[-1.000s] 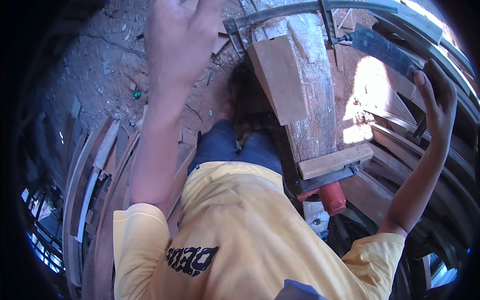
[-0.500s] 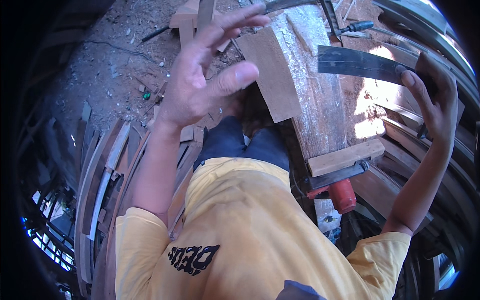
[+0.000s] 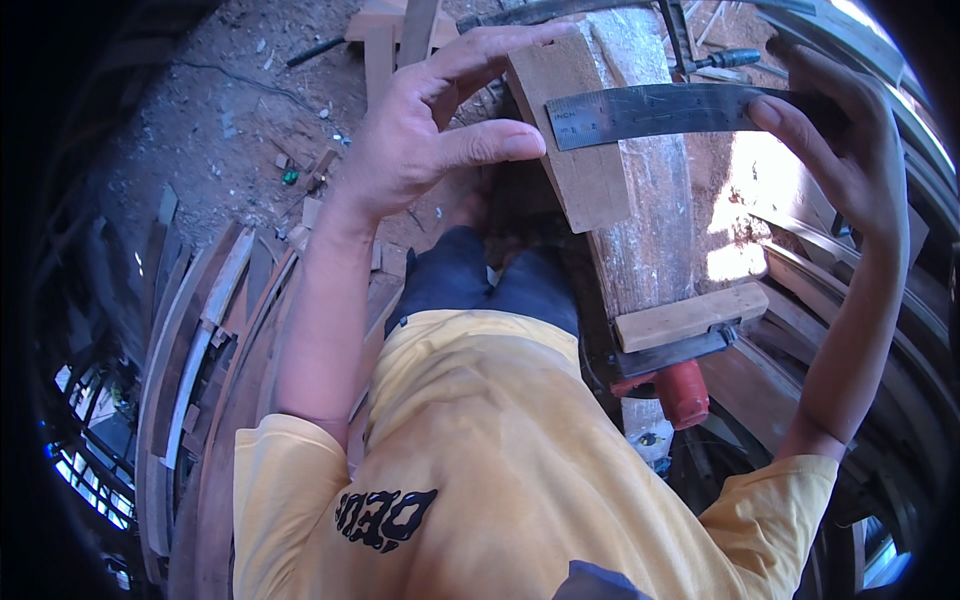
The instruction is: The person measures a piece of wood and the circular saw blade using a metal ruler, cuts the wood with the circular saw, and clamps the wood to the workbench with a clamp.
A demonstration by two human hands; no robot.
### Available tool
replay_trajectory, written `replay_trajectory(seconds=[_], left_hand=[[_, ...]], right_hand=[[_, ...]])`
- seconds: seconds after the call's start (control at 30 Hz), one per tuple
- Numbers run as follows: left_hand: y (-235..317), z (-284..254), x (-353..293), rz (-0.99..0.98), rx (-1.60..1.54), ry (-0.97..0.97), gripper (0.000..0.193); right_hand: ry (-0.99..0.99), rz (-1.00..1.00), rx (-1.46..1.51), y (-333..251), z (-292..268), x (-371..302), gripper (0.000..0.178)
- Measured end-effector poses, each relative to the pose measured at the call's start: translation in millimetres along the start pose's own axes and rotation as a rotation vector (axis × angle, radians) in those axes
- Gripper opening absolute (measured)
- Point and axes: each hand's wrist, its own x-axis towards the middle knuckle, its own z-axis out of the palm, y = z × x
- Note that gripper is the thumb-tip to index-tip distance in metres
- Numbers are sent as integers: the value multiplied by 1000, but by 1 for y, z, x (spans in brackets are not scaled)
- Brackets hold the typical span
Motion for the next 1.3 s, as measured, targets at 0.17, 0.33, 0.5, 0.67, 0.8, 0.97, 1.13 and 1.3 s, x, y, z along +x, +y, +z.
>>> replay_trajectory(seconds=[0.17, 0.33, 0.5, 0.67, 0.8, 0.97, 1.13, 1.3], left_hand=[[12, -2, 3, -132, -97, 60, 72], [5, -9, 5, -115, -85, 24, 83], [8, -8, 8, -113, -70, 10, 83], [16, -8, 10, -113, 6, -12, 80], [18, -12, 12, -89, 109, -39, 79], [9, -13, 13, -1, 149, -78, 80], [8, -13, 14, 17, 90, -78, 80], [8, -13, 14, 5, 64, -83, 80]], right_hand=[[-141, 89, -110, -6, -3, 13, 66], [-76, 41, -101, -11, 3, 17, 65], [-256, 185, -336, -23, -8, 24, 66], [-183, 144, -152, -24, -11, 22, 65], [-107, 70, -171, -39, -6, 25, 60], [-197, 95, -264, -37, -15, 23, 55], [-186, 88, -243, -36, -15, 22, 56], [-179, 88, -237, -35, -16, 22, 58]])
